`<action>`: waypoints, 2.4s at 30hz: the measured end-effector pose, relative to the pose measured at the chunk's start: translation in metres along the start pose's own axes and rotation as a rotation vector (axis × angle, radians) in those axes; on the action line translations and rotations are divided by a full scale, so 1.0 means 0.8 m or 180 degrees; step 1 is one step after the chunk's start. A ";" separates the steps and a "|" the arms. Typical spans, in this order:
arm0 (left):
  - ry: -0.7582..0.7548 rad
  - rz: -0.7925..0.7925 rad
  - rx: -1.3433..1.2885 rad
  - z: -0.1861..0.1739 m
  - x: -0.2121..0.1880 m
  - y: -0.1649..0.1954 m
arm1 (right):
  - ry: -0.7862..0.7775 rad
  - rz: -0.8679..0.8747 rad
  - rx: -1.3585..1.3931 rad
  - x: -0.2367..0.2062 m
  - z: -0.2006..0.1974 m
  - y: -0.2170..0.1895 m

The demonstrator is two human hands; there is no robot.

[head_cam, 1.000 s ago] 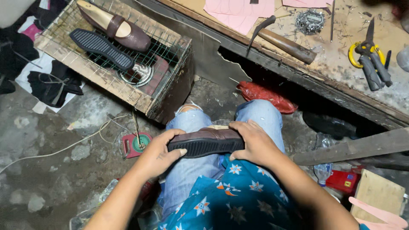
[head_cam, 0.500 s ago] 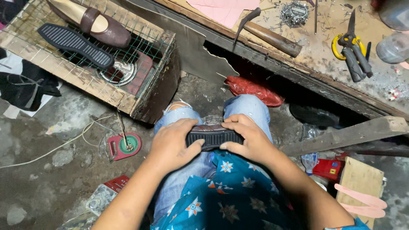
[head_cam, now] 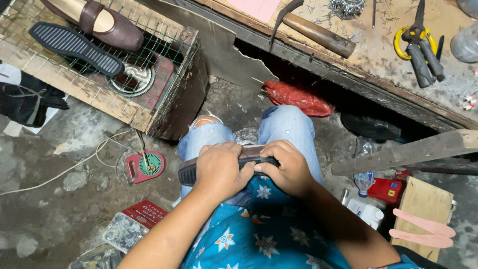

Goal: The person picks up a brown shoe and a black sole, then presses them together. They use a hammer to tap along the seam where the sole meets the shoe upper, securing the attachment.

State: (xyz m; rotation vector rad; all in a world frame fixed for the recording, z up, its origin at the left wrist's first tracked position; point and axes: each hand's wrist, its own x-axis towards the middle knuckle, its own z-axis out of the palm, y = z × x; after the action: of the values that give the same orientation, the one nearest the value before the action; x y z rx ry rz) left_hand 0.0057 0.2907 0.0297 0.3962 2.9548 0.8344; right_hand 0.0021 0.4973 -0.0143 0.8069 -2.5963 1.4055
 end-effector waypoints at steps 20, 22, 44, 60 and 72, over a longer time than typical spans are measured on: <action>0.0289 0.0046 -0.0164 -0.007 -0.006 0.003 | -0.0032 -0.0079 -0.0073 -0.014 -0.009 0.015; 0.0207 -0.0096 -0.0115 -0.010 -0.006 0.003 | -0.0204 0.0482 0.0173 -0.001 -0.012 0.015; 0.0935 -0.2158 -0.4230 0.024 -0.047 -0.127 | -0.0701 0.1837 0.0829 0.044 0.015 0.027; -0.0224 0.0239 -0.2640 -0.013 0.001 -0.084 | -0.1350 0.2206 0.4112 -0.035 0.051 -0.036; 0.0878 -0.0185 -0.1547 -0.029 -0.039 -0.116 | -0.0603 -0.1089 -0.0564 0.026 0.021 -0.069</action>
State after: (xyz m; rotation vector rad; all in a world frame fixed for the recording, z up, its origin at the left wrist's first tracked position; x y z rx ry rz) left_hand 0.0121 0.1946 0.0008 0.1755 2.8247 1.6592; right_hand 0.0142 0.4507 0.0243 1.3338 -2.5036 1.0352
